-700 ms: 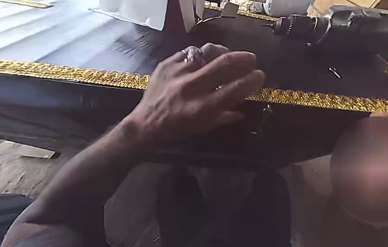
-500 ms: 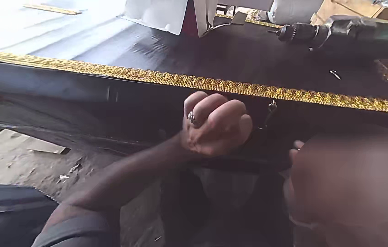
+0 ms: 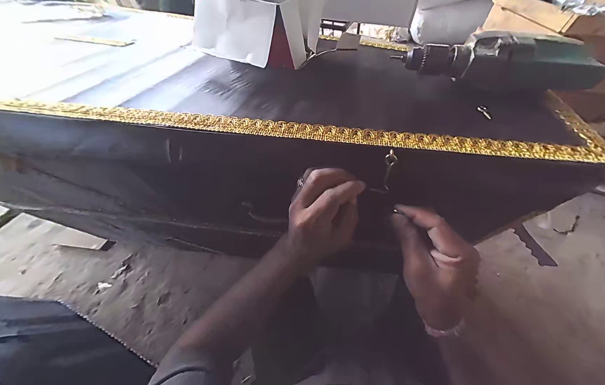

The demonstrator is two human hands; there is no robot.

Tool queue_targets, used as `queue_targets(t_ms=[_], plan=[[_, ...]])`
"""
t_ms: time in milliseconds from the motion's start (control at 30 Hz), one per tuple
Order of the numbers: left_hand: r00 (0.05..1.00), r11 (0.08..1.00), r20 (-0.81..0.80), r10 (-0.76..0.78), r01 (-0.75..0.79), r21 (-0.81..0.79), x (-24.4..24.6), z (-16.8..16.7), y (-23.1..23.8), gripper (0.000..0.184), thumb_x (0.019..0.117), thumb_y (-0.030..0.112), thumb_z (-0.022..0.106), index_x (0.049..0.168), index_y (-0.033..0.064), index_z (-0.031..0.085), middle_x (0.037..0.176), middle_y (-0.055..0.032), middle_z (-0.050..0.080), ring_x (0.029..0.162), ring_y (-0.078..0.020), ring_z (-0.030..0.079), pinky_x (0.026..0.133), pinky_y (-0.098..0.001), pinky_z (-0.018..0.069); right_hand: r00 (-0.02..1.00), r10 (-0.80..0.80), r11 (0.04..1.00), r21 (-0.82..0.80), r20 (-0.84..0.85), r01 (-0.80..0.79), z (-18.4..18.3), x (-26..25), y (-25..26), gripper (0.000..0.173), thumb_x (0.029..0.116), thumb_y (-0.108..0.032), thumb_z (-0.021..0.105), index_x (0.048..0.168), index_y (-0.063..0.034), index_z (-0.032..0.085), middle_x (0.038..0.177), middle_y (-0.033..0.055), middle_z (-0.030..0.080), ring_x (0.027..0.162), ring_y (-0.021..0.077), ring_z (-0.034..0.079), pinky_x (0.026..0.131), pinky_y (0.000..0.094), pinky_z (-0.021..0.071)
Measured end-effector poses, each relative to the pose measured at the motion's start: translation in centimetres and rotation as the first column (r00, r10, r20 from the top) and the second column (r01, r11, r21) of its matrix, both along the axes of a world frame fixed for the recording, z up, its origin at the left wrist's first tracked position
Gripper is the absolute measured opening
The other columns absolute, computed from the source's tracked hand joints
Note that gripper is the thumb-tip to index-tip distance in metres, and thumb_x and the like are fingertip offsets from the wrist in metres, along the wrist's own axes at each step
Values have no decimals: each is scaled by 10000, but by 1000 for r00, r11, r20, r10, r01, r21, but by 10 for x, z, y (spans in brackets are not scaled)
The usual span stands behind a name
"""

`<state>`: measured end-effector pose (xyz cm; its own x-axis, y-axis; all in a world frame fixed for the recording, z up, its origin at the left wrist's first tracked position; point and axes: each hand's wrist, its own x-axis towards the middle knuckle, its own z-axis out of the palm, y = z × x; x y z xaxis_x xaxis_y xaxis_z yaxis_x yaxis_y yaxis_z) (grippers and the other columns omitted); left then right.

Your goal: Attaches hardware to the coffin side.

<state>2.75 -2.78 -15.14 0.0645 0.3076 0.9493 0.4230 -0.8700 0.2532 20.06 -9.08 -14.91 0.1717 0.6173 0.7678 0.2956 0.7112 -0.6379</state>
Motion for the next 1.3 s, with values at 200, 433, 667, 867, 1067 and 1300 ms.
queue_targets(t_ms=[200, 433, 667, 867, 1067, 1300], plan=[[955, 980, -229, -190, 170, -103, -22, 7, 2, 343, 868, 272, 830, 1149, 113, 714, 1148, -57, 715, 1130, -150, 644, 987, -319, 533, 974, 134, 978, -135, -182, -160, -3, -14, 11, 81, 866, 16, 748, 943, 38, 756, 880, 81, 762, 770, 103, 729, 697, 252, 636], [971, 995, -221, -93, 98, 11, -19, -3, 4, 87, 977, 88, 675, 985, 72, 761, 959, -67, 777, 987, -140, 723, 916, -282, 571, 968, 110, 981, -134, -226, -142, -11, -33, 17, 64, 862, -5, 761, 919, 22, 767, 908, 92, 743, 848, 133, 712, 768, 261, 618], [973, 996, -215, -78, 83, 17, -17, -3, 6, 100, 972, 76, 686, 1009, 72, 780, 958, -66, 771, 983, -130, 715, 946, -306, 555, 949, -254, 965, -17, 185, 262, 15, -2, 13, 231, 944, -214, 730, 990, 10, 753, 780, 7, 739, 649, -11, 671, 573, 164, 573], [993, 995, -91, -70, 76, 59, -7, -4, 7, 56, 943, 41, 703, 918, 41, 754, 922, -60, 768, 953, -121, 716, 930, -304, 551, 960, -158, 984, -47, 231, 173, 28, 0, 37, 116, 922, -167, 751, 911, -53, 762, 750, -40, 713, 630, -48, 619, 575, 134, 517], [997, 997, 10, 75, -75, -23, 14, 3, -2, 145, 887, 92, 792, 999, 12, 747, 889, -77, 770, 800, -107, 727, 738, -246, 597, 966, -16, 997, -67, 260, 35, 24, 10, 36, 137, 979, -111, 670, 984, -20, 771, 812, -23, 736, 693, -50, 643, 631, 134, 546], [997, 998, -31, 65, -66, -12, 10, 2, -1, 104, 902, 127, 784, 975, 54, 763, 881, -36, 772, 827, -68, 711, 787, -231, 572, 966, -71, 997, -12, 250, 76, 18, 5, 38, 145, 977, -93, 663, 1006, -2, 772, 866, 17, 761, 772, -20, 688, 714, 161, 579]])
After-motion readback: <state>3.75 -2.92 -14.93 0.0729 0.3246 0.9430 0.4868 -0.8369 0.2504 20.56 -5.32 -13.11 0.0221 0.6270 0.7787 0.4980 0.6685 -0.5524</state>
